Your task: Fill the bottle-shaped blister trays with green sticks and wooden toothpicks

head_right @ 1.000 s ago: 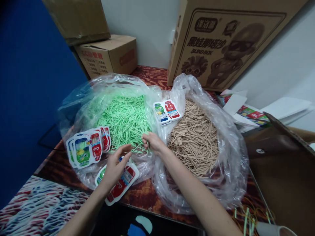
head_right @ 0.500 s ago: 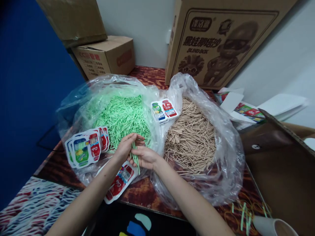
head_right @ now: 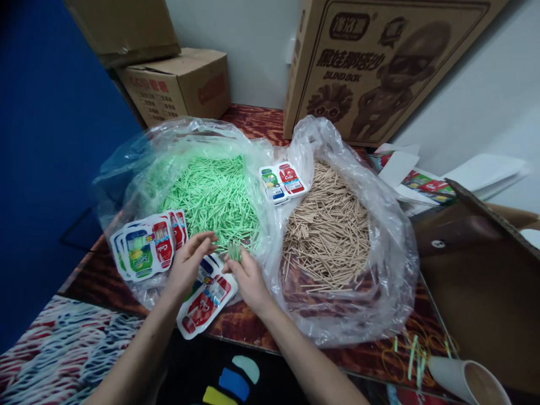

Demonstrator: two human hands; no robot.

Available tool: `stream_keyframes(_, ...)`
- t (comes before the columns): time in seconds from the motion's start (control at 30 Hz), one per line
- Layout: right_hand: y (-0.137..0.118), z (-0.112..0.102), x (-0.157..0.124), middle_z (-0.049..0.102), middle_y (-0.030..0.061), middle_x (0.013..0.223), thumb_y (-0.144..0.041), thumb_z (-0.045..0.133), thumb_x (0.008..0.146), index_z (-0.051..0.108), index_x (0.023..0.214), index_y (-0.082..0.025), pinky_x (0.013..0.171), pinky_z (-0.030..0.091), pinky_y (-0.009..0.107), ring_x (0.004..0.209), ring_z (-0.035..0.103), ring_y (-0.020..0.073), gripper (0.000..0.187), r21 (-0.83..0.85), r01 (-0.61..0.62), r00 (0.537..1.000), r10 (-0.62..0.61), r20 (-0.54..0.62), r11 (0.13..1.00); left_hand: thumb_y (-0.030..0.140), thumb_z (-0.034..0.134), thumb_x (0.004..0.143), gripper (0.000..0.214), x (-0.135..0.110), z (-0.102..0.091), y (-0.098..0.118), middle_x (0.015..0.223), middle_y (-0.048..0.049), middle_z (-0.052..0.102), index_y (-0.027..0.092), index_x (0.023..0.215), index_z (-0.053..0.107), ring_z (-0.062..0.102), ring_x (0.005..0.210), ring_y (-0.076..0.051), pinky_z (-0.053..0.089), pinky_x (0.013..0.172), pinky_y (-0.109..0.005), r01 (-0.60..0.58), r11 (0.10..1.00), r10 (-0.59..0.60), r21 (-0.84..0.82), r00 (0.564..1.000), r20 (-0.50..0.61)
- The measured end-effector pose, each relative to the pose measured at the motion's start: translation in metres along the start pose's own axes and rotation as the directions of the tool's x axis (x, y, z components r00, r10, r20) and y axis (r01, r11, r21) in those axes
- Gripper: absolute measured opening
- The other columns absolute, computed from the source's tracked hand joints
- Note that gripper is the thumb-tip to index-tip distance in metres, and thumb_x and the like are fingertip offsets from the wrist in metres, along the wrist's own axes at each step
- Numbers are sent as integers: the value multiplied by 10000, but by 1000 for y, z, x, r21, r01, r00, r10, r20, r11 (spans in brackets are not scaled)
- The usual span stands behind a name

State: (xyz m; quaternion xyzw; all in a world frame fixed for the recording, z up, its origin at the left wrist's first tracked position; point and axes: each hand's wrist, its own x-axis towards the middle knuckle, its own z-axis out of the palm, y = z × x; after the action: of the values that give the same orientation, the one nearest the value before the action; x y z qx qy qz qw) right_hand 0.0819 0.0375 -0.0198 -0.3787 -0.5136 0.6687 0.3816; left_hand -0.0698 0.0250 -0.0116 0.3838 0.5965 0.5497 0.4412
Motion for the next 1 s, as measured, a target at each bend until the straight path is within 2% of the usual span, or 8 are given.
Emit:
stream_keyframes(0.1,15,-1,-15,622,-6,824,-284,525,894,567,914,-202,802,426,283,833,581,161,94,-222,62,994,-81,-78,973,399,584,832,307,-18,-19,-10,991,-74,703,166,1020,651,643,939,-212,483,850,-327,-33,988,36,148,999,-18)
stream_keyframes(0.2,28,-2,-24,649,10,861,-290,509,901,588,977,-213,817,435,298,874,600,186,134,-298,64,990,-98,-99,952,360,544,860,248,-37,-32,-15,961,-65,701,175,975,661,640,918,-213,482,846,-341,-112,940,122,322,992,-12)
stream_keyframes(0.37,36,-1,-29,657,36,931,-282,464,931,610,970,-222,844,450,319,924,607,197,162,-321,167,970,-214,-116,932,289,495,900,194,-58,-44,-27,943,-66,678,184,962,646,615,915,-219,469,826,-358,-270,743,310,612,950,42)
stream_keyframes(0.57,49,-7,-24,680,35,894,-324,497,929,626,882,-221,849,457,330,903,631,204,172,-359,199,970,-235,-60,912,238,502,897,195,-66,-44,-43,1062,-108,649,184,1033,630,578,997,-254,457,876,-409,-382,522,438,762,887,145)
stream_keyframes(0.67,54,-10,-22,688,40,924,-345,481,939,634,900,-222,859,457,334,921,633,206,201,-370,204,971,-236,-44,906,267,533,880,265,-64,-44,-46,1163,-144,608,168,1115,605,538,1076,-292,428,926,-451,-360,430,454,828,879,146)
stream_keyframes(0.8,55,-11,-22,692,41,927,-370,479,939,639,910,-225,863,461,337,923,636,209,218,-380,213,968,-246,-40,900,349,611,826,456,-56,-45,-49,1194,-154,587,161,1235,539,530,1068,-317,425,917,-462,-303,364,396,881,906,148)
stream_keyframes(0.9,54,-10,-22,694,44,925,-372,477,940,640,904,-227,857,464,339,915,639,210,221,-389,217,967,-251,-40,895,379,638,798,508,-50,-45,-50,1102,-138,588,159,1243,533,546,1011,-309,445,873,-445,-238,374,363,896,927,95)
stream_keyframes(1.0,55,-10,-22,694,43,928,-357,472,944,640,908,-229,854,464,339,912,638,210,214,-391,219,966,-254,-41,894,334,610,816,407,-45,-44,-49,967,-98,580,162,1182,566,561,931,-283,464,811,-412,-176,432,364,884,931,8)
